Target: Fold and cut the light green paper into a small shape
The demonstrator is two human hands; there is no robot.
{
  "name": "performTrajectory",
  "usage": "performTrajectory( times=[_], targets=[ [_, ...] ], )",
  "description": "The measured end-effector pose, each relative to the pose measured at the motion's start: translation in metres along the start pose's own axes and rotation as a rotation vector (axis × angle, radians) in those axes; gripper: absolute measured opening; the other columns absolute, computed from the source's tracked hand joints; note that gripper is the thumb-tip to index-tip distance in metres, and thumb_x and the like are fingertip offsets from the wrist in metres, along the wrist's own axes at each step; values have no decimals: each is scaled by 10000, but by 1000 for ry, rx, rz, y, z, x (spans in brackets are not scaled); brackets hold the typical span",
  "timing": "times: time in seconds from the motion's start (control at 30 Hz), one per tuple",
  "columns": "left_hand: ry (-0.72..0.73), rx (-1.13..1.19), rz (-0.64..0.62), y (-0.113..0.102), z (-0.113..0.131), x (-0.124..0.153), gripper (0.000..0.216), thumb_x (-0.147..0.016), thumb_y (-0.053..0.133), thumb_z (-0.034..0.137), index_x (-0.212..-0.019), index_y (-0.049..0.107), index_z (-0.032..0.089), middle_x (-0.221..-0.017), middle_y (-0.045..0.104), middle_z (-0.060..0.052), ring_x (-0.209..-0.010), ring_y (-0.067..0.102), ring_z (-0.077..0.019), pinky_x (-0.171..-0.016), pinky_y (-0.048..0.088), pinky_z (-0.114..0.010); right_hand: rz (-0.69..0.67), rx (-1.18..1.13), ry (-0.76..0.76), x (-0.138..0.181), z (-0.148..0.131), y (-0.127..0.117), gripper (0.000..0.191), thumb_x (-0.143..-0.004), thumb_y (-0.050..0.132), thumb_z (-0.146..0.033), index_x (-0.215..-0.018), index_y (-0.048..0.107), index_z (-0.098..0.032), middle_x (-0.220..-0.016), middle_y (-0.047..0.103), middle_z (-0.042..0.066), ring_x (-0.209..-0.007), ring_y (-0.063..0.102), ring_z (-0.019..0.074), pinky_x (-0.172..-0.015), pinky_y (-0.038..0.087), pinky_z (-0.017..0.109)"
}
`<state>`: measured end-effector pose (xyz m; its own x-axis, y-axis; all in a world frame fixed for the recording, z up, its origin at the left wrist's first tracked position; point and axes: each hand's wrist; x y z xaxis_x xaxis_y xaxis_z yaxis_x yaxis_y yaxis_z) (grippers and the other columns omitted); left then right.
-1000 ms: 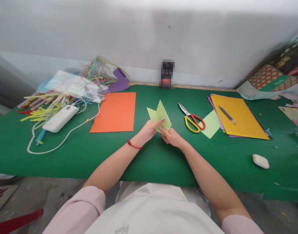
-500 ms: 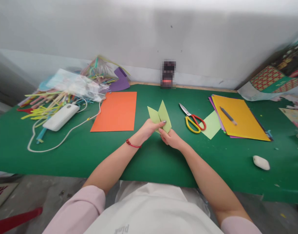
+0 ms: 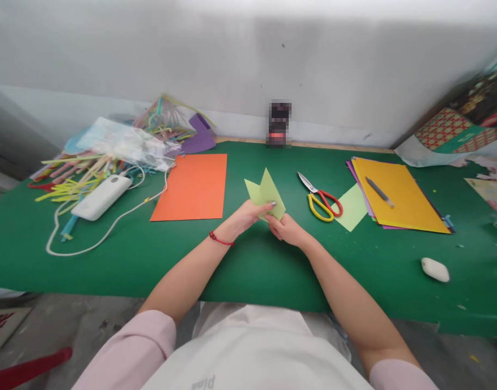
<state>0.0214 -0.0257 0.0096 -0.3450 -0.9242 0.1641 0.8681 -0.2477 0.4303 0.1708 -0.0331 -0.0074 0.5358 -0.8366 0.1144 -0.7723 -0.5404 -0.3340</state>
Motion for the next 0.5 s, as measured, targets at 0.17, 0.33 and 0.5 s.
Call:
performTrajectory(
  times=[0.17, 0.33, 0.5],
  targets=[
    [-16, -126, -57, -6, 4, 1, 377, -556, 825, 218, -889, 689, 105, -924, 718, -100, -884, 646, -222, -850, 467, -365, -24, 3, -3, -1, -1, 0, 594, -905, 349, -499, -383, 355, -217, -327, 378, -22, -372, 390, 92, -485, 354, 256],
    [10, -142, -64, -7, 2, 0, 329, -547, 808, 182, -843, 686, 107, -885, 718, -87, -902, 639, -227, -885, 449, -373, -35, -20, -8, 0, 0, 0, 576, -907, 360, -453, -379, 348, -221, -320, 371, -25, -357, 377, 88, -475, 348, 256],
    [17, -120, -31, -6, 2, 0, 396, -575, 826, 274, -908, 692, 105, -932, 717, -108, -927, 641, -236, -889, 454, -377, -55, -67, -38, -1, 2, 1, 605, -915, 337, -510, -383, 335, -223, -319, 357, -30, -352, 374, 85, -471, 340, 257]
  ],
)
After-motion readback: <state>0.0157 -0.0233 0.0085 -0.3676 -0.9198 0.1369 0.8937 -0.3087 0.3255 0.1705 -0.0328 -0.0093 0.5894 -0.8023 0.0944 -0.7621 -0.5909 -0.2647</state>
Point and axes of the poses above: each hand's wrist, its own x-axis away from the middle knuckle, its own y-axis out of the palm, z = x × y
